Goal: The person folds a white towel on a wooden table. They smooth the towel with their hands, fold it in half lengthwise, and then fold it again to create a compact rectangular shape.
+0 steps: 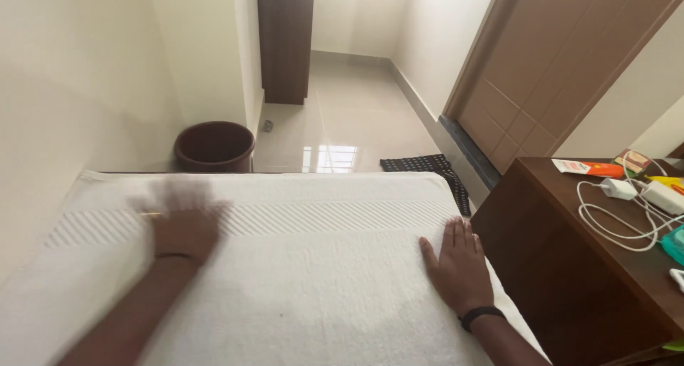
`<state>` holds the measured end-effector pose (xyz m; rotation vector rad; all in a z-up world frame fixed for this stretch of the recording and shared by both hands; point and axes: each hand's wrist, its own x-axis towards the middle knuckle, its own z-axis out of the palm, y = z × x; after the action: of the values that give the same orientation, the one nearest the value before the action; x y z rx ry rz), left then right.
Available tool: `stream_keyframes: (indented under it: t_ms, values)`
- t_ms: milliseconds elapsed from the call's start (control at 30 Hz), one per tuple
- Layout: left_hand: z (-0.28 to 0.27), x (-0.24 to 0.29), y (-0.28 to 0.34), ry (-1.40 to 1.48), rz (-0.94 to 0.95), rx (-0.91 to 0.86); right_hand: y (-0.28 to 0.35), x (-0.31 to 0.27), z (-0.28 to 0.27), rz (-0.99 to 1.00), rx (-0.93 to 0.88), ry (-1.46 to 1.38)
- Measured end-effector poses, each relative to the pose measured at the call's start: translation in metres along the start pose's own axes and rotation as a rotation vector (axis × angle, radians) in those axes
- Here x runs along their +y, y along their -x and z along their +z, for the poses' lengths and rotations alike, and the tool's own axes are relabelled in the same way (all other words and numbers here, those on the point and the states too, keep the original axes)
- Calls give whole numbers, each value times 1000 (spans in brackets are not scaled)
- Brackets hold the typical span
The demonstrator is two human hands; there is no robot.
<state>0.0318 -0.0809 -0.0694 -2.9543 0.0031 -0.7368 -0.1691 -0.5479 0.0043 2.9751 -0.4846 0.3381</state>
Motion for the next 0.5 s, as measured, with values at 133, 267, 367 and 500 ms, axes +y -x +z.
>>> stream_keyframes:
  t_ms: [133, 267, 367, 500]
  values:
    - [-80, 169, 46, 444, 394, -7, 1, 4, -1, -9, 24, -15]
    - [-146, 174, 87, 465, 455, -330, 3, 2, -1, -10, 35, -42]
    - [-120, 127, 84, 333, 392, -101, 0, 6, 1, -1, 34, -9]
    - [-117, 2, 72, -38, 282, -187, -2, 5, 3, 4, 12, -20]
